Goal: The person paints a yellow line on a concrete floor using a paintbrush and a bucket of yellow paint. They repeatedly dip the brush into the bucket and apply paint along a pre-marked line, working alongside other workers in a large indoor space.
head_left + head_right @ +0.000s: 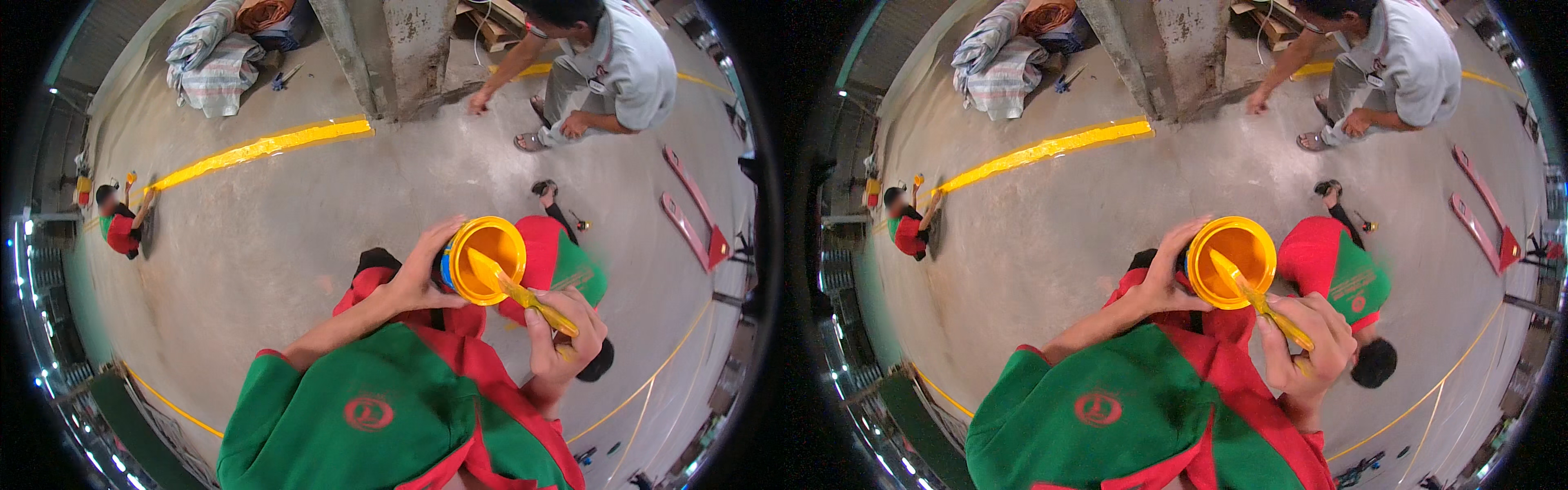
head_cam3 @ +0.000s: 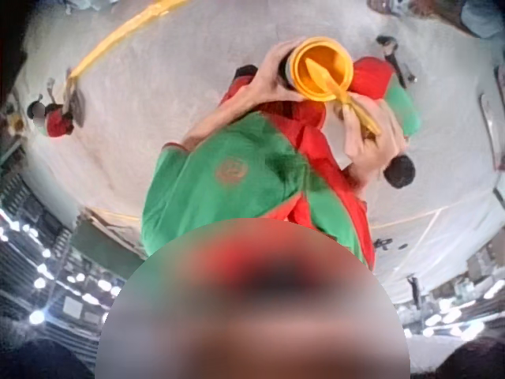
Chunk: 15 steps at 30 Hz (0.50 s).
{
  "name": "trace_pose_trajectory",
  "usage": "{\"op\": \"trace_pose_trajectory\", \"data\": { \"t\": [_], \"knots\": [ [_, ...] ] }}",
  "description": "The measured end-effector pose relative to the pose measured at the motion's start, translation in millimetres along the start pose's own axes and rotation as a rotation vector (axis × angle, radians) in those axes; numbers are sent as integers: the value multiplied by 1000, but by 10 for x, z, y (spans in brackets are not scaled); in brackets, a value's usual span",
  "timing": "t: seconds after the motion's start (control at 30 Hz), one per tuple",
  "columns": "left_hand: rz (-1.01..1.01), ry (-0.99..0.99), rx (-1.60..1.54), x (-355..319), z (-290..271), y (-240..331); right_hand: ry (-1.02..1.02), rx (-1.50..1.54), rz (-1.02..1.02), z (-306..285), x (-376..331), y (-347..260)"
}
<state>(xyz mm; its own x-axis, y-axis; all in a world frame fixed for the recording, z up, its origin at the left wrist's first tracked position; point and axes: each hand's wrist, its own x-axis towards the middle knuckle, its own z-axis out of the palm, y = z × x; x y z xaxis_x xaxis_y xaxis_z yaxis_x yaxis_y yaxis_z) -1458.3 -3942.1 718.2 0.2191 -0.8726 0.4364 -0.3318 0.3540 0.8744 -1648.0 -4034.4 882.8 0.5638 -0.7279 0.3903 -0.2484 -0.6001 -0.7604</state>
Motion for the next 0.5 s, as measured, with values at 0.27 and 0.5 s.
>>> {"op": "trace_pose_trajectory", "data": {
  "t": [0.27,0.5],
  "knots": [
    [-58,204,137,462,318,-240,-161,107,-87,-202,785,678],
    [-39,211,169,737,387,-341,-187,106,-57,-250,1090,808]
  ]
}}
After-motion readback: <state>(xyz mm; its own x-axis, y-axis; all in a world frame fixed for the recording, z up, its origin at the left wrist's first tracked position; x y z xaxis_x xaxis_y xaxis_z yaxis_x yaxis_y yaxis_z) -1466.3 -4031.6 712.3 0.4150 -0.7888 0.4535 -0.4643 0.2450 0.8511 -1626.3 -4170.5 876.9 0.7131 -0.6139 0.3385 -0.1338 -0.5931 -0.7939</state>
